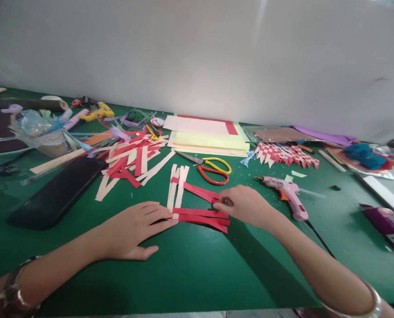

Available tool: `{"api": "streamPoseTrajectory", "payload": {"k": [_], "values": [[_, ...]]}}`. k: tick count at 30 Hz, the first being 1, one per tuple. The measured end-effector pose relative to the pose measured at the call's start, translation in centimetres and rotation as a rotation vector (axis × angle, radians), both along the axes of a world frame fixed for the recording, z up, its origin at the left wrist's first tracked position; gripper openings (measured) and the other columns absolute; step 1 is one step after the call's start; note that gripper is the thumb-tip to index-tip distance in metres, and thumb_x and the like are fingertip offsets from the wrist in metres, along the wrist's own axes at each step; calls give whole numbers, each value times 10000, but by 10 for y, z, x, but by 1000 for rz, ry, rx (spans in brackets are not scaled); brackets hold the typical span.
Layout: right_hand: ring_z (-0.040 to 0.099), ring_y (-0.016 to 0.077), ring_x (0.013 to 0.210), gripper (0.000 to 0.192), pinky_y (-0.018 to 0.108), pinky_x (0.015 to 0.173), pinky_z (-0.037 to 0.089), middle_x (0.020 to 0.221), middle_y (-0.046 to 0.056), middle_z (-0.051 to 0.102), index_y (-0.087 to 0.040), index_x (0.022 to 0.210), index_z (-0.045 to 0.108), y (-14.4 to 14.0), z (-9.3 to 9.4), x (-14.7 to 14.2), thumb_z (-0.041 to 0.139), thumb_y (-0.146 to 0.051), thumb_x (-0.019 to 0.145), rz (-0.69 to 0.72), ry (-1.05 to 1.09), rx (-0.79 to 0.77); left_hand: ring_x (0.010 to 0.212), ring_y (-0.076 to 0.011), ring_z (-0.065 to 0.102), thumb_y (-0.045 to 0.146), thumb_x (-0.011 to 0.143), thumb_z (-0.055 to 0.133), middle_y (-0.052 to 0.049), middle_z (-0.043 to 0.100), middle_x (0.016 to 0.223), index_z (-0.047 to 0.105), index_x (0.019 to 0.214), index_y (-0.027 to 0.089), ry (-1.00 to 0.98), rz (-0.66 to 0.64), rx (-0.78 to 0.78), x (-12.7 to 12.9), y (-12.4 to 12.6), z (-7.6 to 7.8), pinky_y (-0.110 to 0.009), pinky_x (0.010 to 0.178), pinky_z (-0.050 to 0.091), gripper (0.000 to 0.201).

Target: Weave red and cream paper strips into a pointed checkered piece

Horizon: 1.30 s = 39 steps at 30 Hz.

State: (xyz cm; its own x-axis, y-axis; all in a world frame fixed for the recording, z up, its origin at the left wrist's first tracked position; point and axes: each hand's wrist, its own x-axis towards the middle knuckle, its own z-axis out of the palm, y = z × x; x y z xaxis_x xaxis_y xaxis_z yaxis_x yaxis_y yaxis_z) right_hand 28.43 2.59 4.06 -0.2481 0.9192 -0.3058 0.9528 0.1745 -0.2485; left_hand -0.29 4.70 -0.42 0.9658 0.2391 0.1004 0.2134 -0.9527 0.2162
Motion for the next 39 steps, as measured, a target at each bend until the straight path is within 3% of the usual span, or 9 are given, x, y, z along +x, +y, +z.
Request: {"api": "streamPoseTrajectory", "payload": {"k": [3, 6, 9, 17, 22, 27, 32, 35, 39], "values": [[554, 149, 630, 283, 248, 548, 361, 745, 28, 634, -217, 863, 624, 11, -6, -11, 430, -423, 851, -63, 61, 168, 1077, -255, 483, 360, 821, 482, -94, 546, 1188, 433, 1265, 160, 0, 3, -7, 0, 1, 1, -396, 947, 355, 489], [556, 221, 947, 296, 302, 729, 431, 1053, 88, 596, -189, 1019, 595, 18, -25, -30, 531, -386, 808, -13, 84, 328, 1080, -255, 481, 358, 815, 490, -100, 545, 1186, 433, 1263, 155, -1, 11, -16, 0, 0, 1, -399, 951, 354, 495], [526, 252, 1009, 287, 358, 805, 437, 1077, 117, 567, -162, 1042, 586, 19, -38, -47, 546, -324, 809, -36, 46, 351, 1082, -250, 480, 357, 809, 496, -101, 547, 1180, 438, 1257, 155, -6, 15, -29, -1, 0, 2, -396, 959, 350, 495], [554, 150, 766, 163, 275, 678, 433, 953, 68, 577, -155, 931, 590, 24, -31, -51, 542, -163, 775, -135, 174, 204, 1076, -247, 484, 349, 791, 520, -94, 552, 1158, 448, 1247, 169, -36, 27, -35, 0, -1, 2, -388, 953, 363, 495], [510, 127, 667, 122, 236, 579, 375, 761, 16, 574, -163, 842, 591, 32, -29, -48, 543, -151, 731, -152, 244, 107, 1071, -250, 488, 348, 788, 517, -94, 556, 1147, 448, 1247, 181, -39, 26, -33, 0, 0, 2, -387, 951, 363, 493], [496, 126, 636, 69, 238, 561, 339, 697, 4, 578, -172, 758, 594, 39, -28, -47, 532, -196, 738, -93, 227, 76, 1083, -250, 476, 341, 791, 511, -95, 549, 1164, 445, 1251, 174, -24, 29, -47, 0, 1, 2, -390, 958, 354, 493], [525, 136, 662, 176, 249, 582, 351, 714, 22, 606, -177, 738, 579, 42, -25, -46, 458, -278, 815, -32, 266, 80, 1075, -247, 478, 338, 786, 516, -91, 548, 1158, 452, 1244, 181, -23, 35, -50, 0, 0, 3, -384, 952, 360, 488], [559, 129, 653, 204, 244, 585, 385, 709, 23, 627, -179, 737, 535, 43, -23, -46, 414, -302, 846, -67, 379, -18, 1069, -245, 482, 343, 785, 518, -89, 550, 1153, 449, 1246, 185, -28, 37, -50, -1, 0, 2, -384, 952, 362, 492], [493, 83, 437, 165, 212, 442, 359, 630, -7, 617, -186, 815, 458, 42, -22, -48, 364, -310, 870, -145, 515, -236, 1077, -249, 477, 344, 789, 516, -88, 549, 1162, 451, 1243, 181, -20, 35, -51, -1, 0, 1, -388, 955, 355, 487]]}}
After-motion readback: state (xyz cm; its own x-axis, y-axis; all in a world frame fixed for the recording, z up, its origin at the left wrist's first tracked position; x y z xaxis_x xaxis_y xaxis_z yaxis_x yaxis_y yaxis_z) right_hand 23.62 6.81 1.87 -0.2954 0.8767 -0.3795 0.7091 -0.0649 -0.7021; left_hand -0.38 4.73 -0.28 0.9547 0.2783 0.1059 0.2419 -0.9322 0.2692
